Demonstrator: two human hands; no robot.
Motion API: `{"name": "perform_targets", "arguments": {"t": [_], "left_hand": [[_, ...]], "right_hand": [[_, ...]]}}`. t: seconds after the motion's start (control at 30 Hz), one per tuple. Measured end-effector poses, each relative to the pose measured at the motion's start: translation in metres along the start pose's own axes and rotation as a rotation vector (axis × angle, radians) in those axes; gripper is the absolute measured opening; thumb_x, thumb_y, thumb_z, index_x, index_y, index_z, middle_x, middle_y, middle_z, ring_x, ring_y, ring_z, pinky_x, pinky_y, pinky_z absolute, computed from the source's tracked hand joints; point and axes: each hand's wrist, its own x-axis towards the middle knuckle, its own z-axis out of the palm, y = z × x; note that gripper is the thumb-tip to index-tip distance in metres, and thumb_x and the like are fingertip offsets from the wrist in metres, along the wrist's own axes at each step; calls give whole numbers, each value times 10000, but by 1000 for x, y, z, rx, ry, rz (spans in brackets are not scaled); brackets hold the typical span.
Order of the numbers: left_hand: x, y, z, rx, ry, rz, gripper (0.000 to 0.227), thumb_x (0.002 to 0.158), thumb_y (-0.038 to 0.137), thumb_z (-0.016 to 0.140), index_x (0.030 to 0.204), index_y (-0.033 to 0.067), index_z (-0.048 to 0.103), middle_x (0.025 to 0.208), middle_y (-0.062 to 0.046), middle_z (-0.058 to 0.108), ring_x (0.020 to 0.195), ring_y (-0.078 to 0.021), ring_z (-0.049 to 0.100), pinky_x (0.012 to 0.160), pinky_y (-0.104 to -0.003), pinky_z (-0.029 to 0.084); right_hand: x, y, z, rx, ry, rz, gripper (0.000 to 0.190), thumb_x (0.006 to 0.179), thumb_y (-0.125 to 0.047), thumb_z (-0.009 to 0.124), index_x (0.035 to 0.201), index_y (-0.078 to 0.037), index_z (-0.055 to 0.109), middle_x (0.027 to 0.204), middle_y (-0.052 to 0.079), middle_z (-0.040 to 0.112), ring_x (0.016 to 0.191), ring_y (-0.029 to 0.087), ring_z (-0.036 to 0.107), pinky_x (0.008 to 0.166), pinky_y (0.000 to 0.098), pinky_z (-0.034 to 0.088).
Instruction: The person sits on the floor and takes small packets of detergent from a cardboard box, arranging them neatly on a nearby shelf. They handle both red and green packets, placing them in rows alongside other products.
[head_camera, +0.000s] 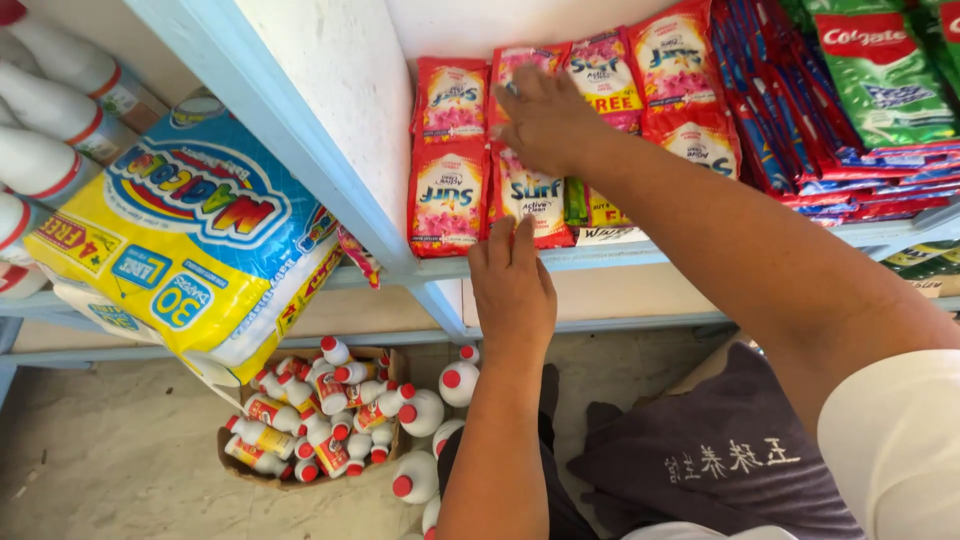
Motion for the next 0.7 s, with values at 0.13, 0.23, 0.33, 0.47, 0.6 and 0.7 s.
{"name": "perform_targets", "arguments": {"t": [0.13,0.23,0.33,0.47,0.6,0.7], "left_hand": [[-3,4,-5,3,-42,-2,498,860,7,676,1352,36,608,1379,-151,564,1170,-377,529,1041,-465,469],[-2,6,0,30,-43,22,508,864,15,680,1365,30,592,1383,-160,552,1174,-382,525,1041,-476,462],[-2,3,-2,38,-63,32,507,874,29,689,1371,39,588,1383,-171,542,1191,-392,519,1048,-487,455],[-12,0,-16,-70,11,124,519,891,39,695,1398,106,605,1405,-189,509,1307,-403,498,1121,-499,434],[-32,-22,-27,-96,-45,103,553,877,31,692,1419,103,608,1397,-219,523,1311,-413,489,1108,-505,436],[-45,-40,-29,-153,-52,109,496,893,-19,732,1367,67,612,1318,-192,608,1283,-401,536,1144,-548,398]], "right_hand": [[1,2,3,-82,1,-41,798,1015,-536,446,1600,-39,230,1598,216,286,1500,375,220,1179,605,155],[1,2,-6,-82,-18,-19,785,1028,-558,434,1589,-47,229,1589,209,280,1495,364,223,1171,627,136],[-12,-2,-13,-11,81,-14,722,1054,-521,470,1593,-81,276,1575,222,294,1479,377,275,1166,641,180],[-107,-18,-52,318,440,-226,618,1086,-316,632,1609,-84,397,1537,220,363,1448,402,419,1179,508,441],[-236,-9,-66,367,499,-351,559,1025,-221,730,1518,-70,515,1457,218,396,1402,381,478,1154,462,477],[-334,33,-57,243,367,-316,482,957,-235,748,1409,-112,635,1359,178,497,1287,360,547,1092,446,493]]}}
